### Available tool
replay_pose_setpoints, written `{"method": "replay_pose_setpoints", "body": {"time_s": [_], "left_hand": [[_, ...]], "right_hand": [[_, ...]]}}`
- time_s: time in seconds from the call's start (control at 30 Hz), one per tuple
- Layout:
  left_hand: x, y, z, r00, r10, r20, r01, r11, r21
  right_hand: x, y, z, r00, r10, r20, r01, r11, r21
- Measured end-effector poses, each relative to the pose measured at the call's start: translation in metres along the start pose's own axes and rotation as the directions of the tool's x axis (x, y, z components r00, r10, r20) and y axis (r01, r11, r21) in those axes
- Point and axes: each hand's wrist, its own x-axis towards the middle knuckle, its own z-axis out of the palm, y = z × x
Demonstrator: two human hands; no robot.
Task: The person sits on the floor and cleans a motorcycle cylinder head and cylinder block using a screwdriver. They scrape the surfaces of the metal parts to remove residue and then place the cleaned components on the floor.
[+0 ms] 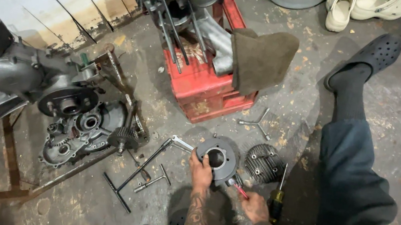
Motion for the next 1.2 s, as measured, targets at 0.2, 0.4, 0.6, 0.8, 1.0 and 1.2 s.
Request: {"method": "replay_pose_setpoints", "body": {"time_s": [0.2, 0.4, 0.6, 0.8, 1.0, 1.2], "left_hand": [[0.003, -0.004, -0.005, 0.996, -0.04, 0.084, 0.043, 0.999, -0.033], [0.005, -0.012, 0.0, 0.997, -0.021, 0.071, 0.022, 1.0, -0.015], [0.005, -0.021, 0.001, 0.997, -0.024, 0.071, 0.023, 1.0, 0.011], [0.004, -0.005, -0.003, 0.993, -0.076, 0.089, 0.078, 0.997, -0.009], [0.006, -0.017, 0.001, 0.999, -0.005, 0.045, 0.005, 1.0, 0.005], [0.005, -0.012, -0.001, 0.995, -0.059, 0.079, 0.064, 0.996, -0.058]], "right_hand": [[0.043, 0.03, 0.065, 0.938, -0.347, 0.006, 0.123, 0.348, 0.929], [0.047, 0.065, 0.083, 0.837, -0.438, -0.328, 0.542, 0.58, 0.609], [0.028, 0.028, 0.04, 0.99, -0.14, -0.007, 0.109, 0.741, 0.663], [0.007, 0.01, 0.011, 0.979, -0.162, 0.126, 0.088, 0.886, 0.455], [-0.006, -0.007, 0.0, 0.948, -0.307, 0.089, 0.289, 0.942, 0.172], [0.013, 0.015, 0.037, 0.839, -0.54, 0.072, 0.445, 0.756, 0.479]]}}
